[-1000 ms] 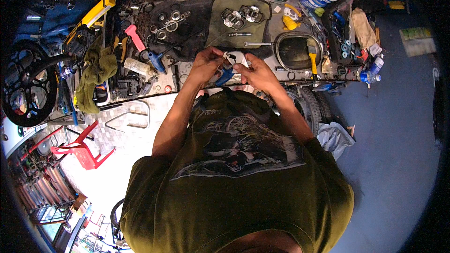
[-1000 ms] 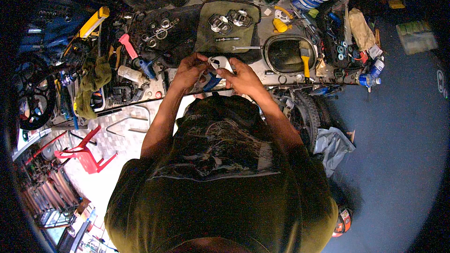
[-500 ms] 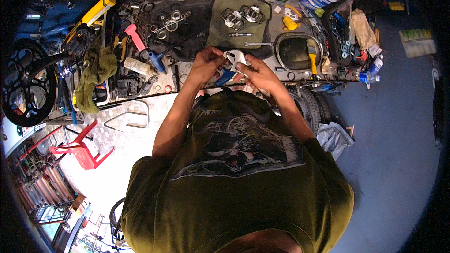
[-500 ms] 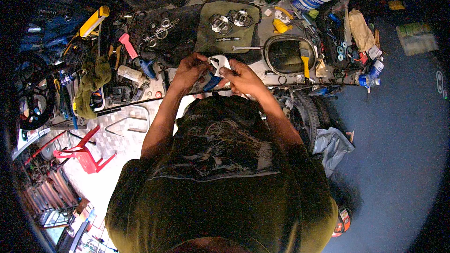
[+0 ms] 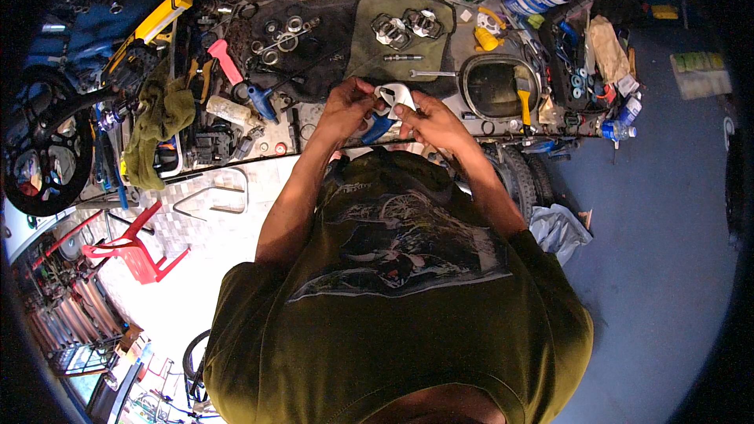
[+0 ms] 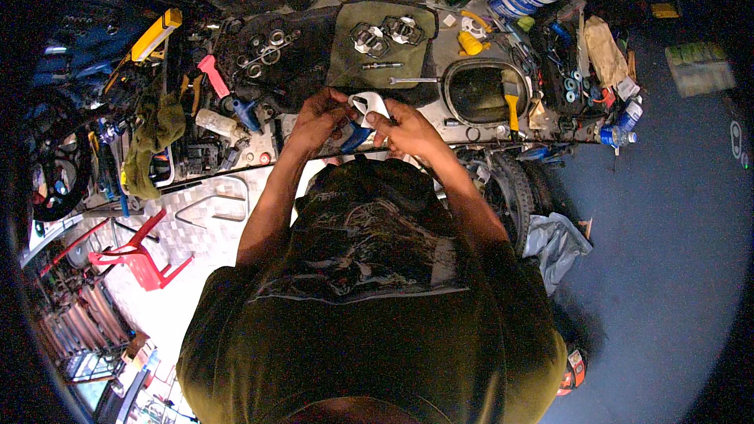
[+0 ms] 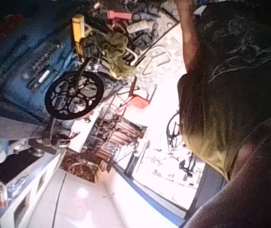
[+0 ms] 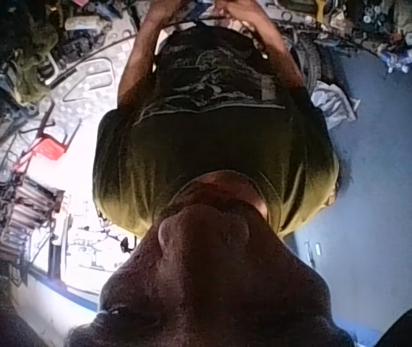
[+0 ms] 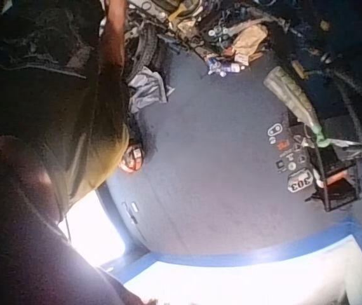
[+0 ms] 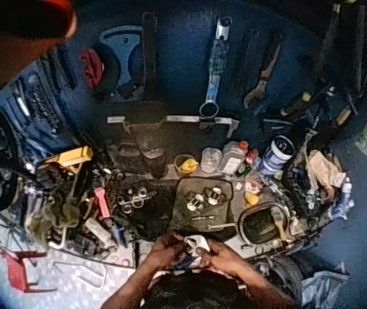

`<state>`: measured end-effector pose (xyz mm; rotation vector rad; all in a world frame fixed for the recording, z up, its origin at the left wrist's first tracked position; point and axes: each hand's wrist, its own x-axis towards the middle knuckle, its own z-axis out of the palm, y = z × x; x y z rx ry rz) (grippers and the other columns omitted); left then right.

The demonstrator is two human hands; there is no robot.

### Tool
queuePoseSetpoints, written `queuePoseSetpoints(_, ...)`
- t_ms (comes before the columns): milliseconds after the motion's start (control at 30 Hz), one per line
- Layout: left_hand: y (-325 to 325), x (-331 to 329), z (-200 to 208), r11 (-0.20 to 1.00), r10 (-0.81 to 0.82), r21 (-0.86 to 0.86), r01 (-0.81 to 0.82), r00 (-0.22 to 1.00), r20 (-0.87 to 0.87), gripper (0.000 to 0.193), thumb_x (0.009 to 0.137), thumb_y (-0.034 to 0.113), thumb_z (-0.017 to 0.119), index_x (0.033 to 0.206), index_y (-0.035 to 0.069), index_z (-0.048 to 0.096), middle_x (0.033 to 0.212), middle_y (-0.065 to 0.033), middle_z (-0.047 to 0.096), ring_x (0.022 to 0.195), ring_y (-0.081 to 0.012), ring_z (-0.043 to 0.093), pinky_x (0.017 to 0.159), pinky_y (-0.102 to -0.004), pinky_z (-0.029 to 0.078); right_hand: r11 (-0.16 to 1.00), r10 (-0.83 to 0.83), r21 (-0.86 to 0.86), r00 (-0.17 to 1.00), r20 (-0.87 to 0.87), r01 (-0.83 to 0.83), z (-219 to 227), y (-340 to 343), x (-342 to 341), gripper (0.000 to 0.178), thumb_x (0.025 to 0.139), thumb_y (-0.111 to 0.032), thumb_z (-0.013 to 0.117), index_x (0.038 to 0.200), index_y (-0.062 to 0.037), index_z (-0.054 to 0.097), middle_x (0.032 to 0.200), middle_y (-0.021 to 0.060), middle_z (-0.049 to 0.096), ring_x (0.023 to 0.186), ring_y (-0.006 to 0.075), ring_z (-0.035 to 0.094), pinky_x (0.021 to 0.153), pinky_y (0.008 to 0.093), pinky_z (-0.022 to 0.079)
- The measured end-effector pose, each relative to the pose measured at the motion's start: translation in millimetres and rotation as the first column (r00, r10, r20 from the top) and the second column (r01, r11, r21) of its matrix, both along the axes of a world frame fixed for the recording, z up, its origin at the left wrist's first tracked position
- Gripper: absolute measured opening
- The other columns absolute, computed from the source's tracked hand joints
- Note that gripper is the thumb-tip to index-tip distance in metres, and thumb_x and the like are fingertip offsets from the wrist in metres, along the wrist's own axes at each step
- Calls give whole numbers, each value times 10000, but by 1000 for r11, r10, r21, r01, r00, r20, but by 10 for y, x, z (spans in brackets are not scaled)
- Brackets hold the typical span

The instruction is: The person assembles small mechanical parts on a cluttered workbench. They use a cloth to wipe components and a screwdriver to tighten screws, handling each piece individually.

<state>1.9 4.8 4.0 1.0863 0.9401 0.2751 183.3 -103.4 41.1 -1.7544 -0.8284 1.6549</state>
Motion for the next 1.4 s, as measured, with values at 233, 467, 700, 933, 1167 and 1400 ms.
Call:
queuePoseSetpoints(233, -20, -1, -41, 1000, -9, 7, 8, 1000, 16, 162, 926, 94, 619, 1051, 79, 517, 850, -41, 688, 639, -84, 519, 498, -257, 397, 999, 49, 5, 997, 60, -50, -22, 17, 19, 432, 961, -443, 627, 1151, -57, 596, 633, -1, 584, 465, 67, 477, 427, 244, 384)
queuePoseSetpoints(467, -31, -22, -219, 986, -71, 159, 58, 995, 76, 150, 931, 113, 622, 1040, 72, 528, 846, -23, 680, 656, -72, 491, 529, -239, 378, 992, 127, 8, 986, 105, -129, 2, 31, 114, 443, 953, -455, 628, 1126, -48, 607, 655, 19, 582, 485, 99, 531, 440, 270, 426)
queuePoseSetpoints(700, -20, -20, -135, 992, -64, 114, 53, 994, 91, 157, 928, 115, 616, 1049, 89, 520, 862, -13, 669, 665, -68, 480, 537, -234, 372, 997, 75, -27, 997, -35, -76, -28, -28, 103, 357, 1004, -382, 569, 1145, -54, 568, 736, 31, 633, 533, 85, 509, 482, 253, 424)
queuePoseSetpoints(933, -29, -13, -87, 997, -46, 66, 43, 998, 50, 158, 928, 83, 585, 1064, 106, 507, 876, -15, 664, 670, -72, 486, 525, -237, 376, 999, 21, 45, 990, -136, -15, -186, -140, 60, 276, 1036, -309, 515, 1139, -59, 566, 836, 40, 677, 582, 77, 516, 505, 242, 429)
queuePoseSetpoints(1167, -54, 21, -68, 999, -2, 33, -1, 995, 96, 131, 935, 73, 578, 1027, 79, 484, 847, -25, 657, 594, -60, 478, 466, -232, 347, 996, -78, 37, 990, -118, 83, -259, -173, -83, 341, 1014, -337, 561, 1198, -51, 537, 791, 48, 677, 554, 82, 516, 485, 247, 427)
queuePoseSetpoints(1400, -61, -3, -147, 998, -32, 59, 26, 993, 110, 128, 951, 66, 559, 1051, 92, 483, 878, -34, 657, 634, -74, 506, 490, -230, 380, 988, -149, 24, 983, -111, 152, -184, -141, -135, 344, 991, -365, 603, 1142, -62, 539, 704, 46, 655, 507, 81, 502, 449, 252, 410)
